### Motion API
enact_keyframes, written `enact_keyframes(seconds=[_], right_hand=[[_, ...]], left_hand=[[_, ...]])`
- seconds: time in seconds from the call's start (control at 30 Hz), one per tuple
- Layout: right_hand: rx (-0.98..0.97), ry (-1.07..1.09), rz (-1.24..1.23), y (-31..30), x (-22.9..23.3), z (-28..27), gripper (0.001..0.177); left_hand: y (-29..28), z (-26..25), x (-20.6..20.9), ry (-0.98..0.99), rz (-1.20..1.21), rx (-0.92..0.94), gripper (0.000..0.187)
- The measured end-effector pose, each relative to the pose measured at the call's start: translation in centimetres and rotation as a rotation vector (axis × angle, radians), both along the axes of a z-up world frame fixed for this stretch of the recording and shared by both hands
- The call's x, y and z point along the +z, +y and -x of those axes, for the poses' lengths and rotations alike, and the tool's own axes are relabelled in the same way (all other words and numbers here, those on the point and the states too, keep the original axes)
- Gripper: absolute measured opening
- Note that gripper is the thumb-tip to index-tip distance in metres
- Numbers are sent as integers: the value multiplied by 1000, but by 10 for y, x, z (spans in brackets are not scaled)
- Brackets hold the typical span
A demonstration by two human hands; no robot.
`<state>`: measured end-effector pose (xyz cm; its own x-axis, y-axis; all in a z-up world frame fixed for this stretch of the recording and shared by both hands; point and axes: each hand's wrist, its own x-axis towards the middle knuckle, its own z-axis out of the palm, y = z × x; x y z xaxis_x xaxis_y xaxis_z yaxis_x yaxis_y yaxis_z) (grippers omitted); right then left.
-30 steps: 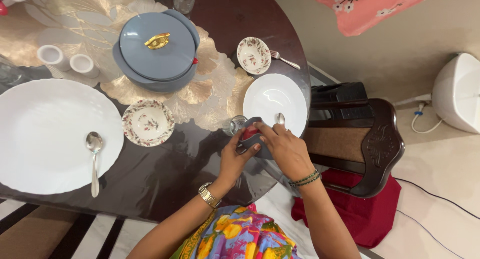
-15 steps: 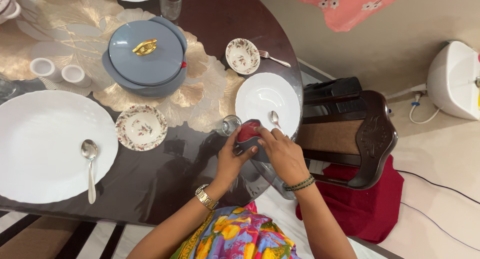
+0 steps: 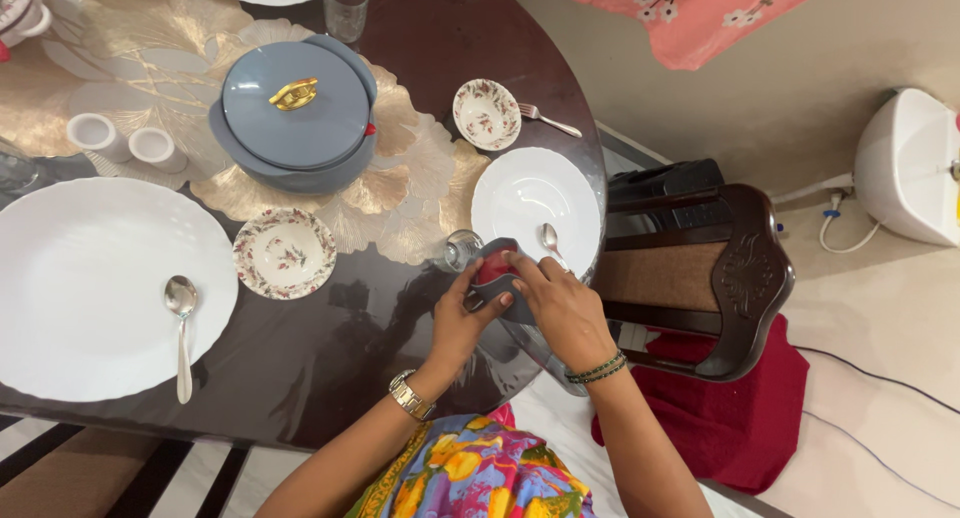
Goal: The person places a red and grey pitcher on a dining table already set with plates, bowls, and cutlery. They then open a grey serving pot, stir a white substance inside with a red spoon, and close the pot.
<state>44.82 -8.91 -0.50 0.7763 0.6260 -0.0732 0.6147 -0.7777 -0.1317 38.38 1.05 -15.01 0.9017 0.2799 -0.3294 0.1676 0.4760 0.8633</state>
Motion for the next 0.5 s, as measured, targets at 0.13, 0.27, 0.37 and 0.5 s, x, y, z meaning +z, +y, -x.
enact_keyframes(seconds=[0.13, 0.27, 0.37, 0.5], right_hand=[[21, -1, -14, 3, 2, 0, 37], [28, 2, -9, 5, 1, -2, 37], [55, -17, 2, 7, 0, -5, 38], [63, -11, 26, 11, -1, -8, 38]], left_hand=[[0, 1, 0, -19, -30, 9, 72], [1, -1, -1, -31, -2, 31, 73], [4, -1, -1, 26, -13, 15, 74], [5, -1, 0, -13, 52, 43, 75]])
